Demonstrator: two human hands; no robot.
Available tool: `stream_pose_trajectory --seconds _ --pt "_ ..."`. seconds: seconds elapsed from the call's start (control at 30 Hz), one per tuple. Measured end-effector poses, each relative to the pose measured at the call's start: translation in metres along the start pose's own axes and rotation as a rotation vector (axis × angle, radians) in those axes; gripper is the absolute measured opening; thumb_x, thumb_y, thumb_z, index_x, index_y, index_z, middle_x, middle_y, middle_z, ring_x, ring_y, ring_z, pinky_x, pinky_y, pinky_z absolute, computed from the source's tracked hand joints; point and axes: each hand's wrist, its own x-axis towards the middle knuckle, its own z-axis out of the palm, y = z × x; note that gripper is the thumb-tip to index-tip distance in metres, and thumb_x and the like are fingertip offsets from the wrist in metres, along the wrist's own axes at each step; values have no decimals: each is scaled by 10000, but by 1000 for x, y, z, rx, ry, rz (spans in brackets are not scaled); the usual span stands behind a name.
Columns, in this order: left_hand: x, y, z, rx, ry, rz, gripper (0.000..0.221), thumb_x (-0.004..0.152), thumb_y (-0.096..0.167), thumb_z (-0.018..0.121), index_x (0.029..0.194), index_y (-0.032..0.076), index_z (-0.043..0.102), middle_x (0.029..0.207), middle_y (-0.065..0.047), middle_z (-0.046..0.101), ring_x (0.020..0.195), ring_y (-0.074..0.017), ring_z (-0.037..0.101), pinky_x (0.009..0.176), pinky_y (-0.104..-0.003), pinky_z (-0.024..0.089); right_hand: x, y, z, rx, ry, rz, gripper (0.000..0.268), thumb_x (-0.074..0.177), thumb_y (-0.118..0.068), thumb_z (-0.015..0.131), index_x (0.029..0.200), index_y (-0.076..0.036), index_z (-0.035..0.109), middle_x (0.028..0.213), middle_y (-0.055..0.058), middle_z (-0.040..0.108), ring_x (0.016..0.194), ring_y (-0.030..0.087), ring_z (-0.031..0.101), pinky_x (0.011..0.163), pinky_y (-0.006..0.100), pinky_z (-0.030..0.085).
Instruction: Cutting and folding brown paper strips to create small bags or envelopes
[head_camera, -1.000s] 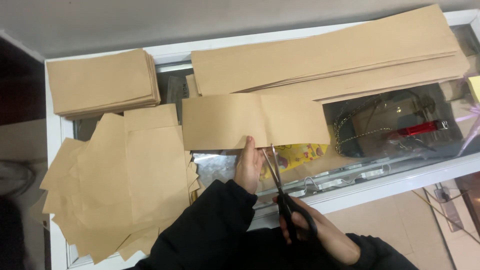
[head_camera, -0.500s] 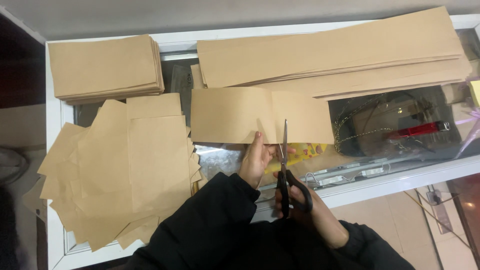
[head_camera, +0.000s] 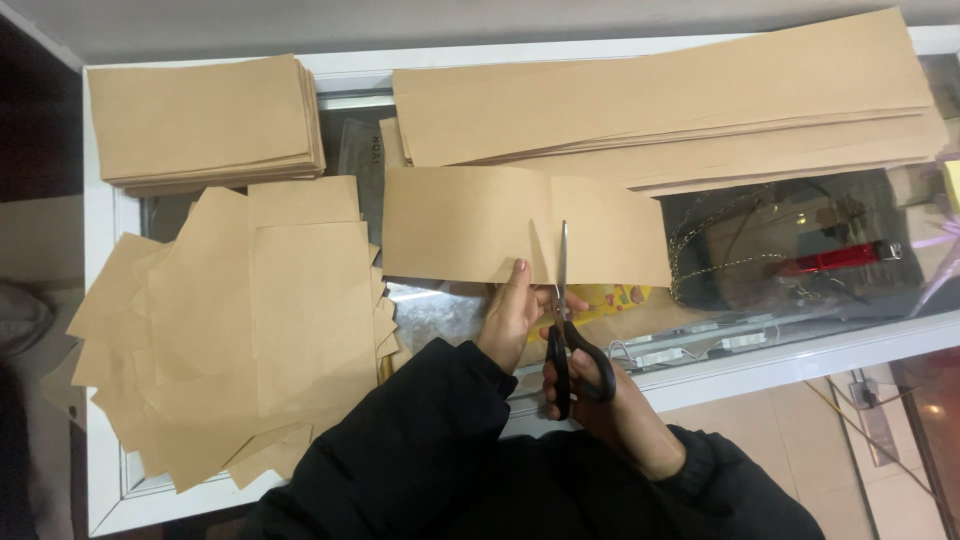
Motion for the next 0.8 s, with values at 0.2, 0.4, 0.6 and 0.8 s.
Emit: stream_pose_trajectory --seconds 0.2,0.4,0.6,0.8 --pt "2 -2 -2 10 -12 -9 884 1043 649 193 993 -54 726 1051 -249 770 965 -307 734 904 -405 586 5 4 -5 13 -10 -17 590 940 -396 654 1384 -25 540 927 123 607 781 227 565 669 384 470" --pt "2 -1 -3 39 -25 -7 898 1044 649 177 974 -47 741 1046 -237 776 855 -261 715 881 -377 561 4 2 -2 -11 30 0 577 938 -403 646 1348 -12 539 920 138 608 769 247 567 666 396 468" --pt "4 -3 -4 56 -32 -7 917 1049 653 161 955 -38 757 1012 -226 782 855 -247 702 903 -369 536 2 2 -3 -33 85 20 433 973 -372 641 1183 1 581 948 140 620 794 253 587 676 394 480" --pt "2 -1 -4 77 -42 -10 931 1053 657 128 928 -8 768 1027 -205 783 946 -253 695 967 -379 503 -3 -4 13 16 112 34 370 987 -303 647 1204 -17 556 914 134 558 772 245 547 660 386 445"
